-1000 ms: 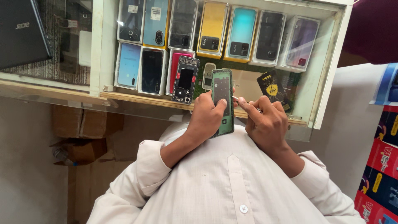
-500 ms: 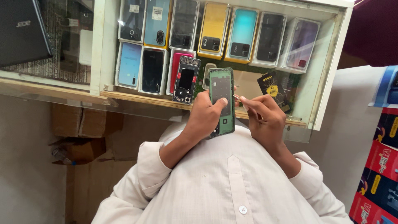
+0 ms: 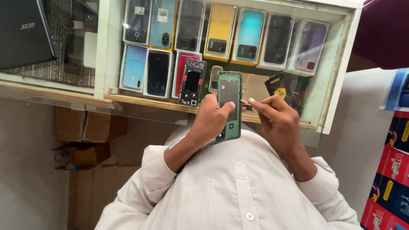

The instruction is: The person removes the back cover of a green smartphone using a prying tool and a heat gun. They separate the back panel from the chassis, then use a screwdriver to remove screws from the back cover. The person continues to pry and adjust the back cover while working at a counter with other phones visible in a display case.

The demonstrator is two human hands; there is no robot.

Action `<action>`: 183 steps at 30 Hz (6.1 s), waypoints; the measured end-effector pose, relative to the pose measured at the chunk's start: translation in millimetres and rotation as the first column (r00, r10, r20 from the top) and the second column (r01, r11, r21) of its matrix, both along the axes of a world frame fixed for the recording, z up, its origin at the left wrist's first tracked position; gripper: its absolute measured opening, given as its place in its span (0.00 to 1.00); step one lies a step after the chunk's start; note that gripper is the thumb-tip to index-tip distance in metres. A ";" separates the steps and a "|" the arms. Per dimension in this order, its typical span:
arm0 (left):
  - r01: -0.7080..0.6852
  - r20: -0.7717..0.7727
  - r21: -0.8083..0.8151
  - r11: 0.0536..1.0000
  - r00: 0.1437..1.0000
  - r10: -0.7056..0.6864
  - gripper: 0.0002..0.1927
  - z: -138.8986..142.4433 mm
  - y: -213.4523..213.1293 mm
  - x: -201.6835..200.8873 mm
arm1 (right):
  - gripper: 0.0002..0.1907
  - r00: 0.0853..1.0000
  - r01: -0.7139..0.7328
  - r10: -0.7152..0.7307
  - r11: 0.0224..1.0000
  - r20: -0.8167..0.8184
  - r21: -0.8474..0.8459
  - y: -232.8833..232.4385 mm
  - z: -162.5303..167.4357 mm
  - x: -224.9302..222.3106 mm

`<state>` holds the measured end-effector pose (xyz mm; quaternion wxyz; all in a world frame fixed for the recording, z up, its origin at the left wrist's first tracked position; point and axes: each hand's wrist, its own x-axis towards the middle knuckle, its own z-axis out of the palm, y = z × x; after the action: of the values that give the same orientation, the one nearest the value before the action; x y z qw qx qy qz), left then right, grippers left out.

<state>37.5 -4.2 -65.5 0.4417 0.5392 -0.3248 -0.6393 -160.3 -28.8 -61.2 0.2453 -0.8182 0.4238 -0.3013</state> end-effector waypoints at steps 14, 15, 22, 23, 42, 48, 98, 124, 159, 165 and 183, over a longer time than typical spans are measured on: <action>0.030 -0.003 0.037 0.999 1.000 -0.030 0.17 5.6 -3.9 0.6 | 0.15 0.984 -0.160 0.149 0.979 -0.097 -0.127 -19.0 6.8 -11.6; 0.035 -0.003 0.021 0.999 0.999 -0.035 0.17 6.0 -4.0 0.1 | 0.16 0.979 -0.168 0.139 0.966 -0.151 -0.197 -20.0 6.9 -12.5; 0.067 0.018 0.005 0.998 0.998 -0.067 0.17 3.7 -3.9 2.4 | 0.07 0.986 -0.163 0.163 0.987 -0.021 0.005 -22.7 4.0 -13.1; 0.071 -0.002 0.027 0.997 0.997 -0.071 0.17 2.9 -3.7 2.5 | 0.06 0.984 -0.176 0.176 0.984 -0.028 -0.020 -23.8 4.8 -14.7; 0.052 -0.072 0.043 0.998 0.996 -0.049 0.17 0.9 -9.7 3.3 | 0.07 0.978 -0.190 0.195 0.979 -0.073 0.075 -33.3 -2.8 -20.8; 0.064 -0.104 0.072 0.995 0.993 -0.057 0.18 -4.3 -11.0 5.0 | 0.05 0.975 -0.191 0.151 0.945 -0.165 -0.265 -39.0 -2.3 -18.7; 0.022 -0.272 0.108 0.994 0.962 0.008 0.21 -12.6 -19.9 9.0 | 0.06 0.954 -0.262 0.198 0.914 -0.225 -0.310 -49.6 -0.2 -20.1; 0.047 -0.192 0.116 0.992 0.981 -0.024 0.18 -7.5 -23.9 12.2 | 0.08 0.941 -0.296 0.301 0.954 -0.153 0.054 -42.2 -14.0 -21.3; 0.030 -0.026 -0.041 0.999 0.999 -0.031 0.12 -18.1 -20.1 10.1 | 0.10 0.964 -0.204 0.215 0.975 -0.157 0.087 -35.7 -3.7 -25.5; 0.025 -0.110 0.004 1.000 0.994 -0.025 0.13 -21.6 -19.9 10.5 | 0.05 0.956 -0.190 0.128 0.956 -0.264 -0.223 -33.7 0.4 -19.1; 0.006 -0.318 0.197 0.980 0.946 0.058 0.18 -30.4 -24.9 14.5 | 0.15 0.927 -0.278 0.169 0.909 -0.335 -0.312 -43.8 -0.3 -23.7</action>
<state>52.1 -29.1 -95.9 0.4421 0.4726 -0.1767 -0.7416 -184.1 -72.6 -61.5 0.0601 -0.9285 0.2973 -0.2142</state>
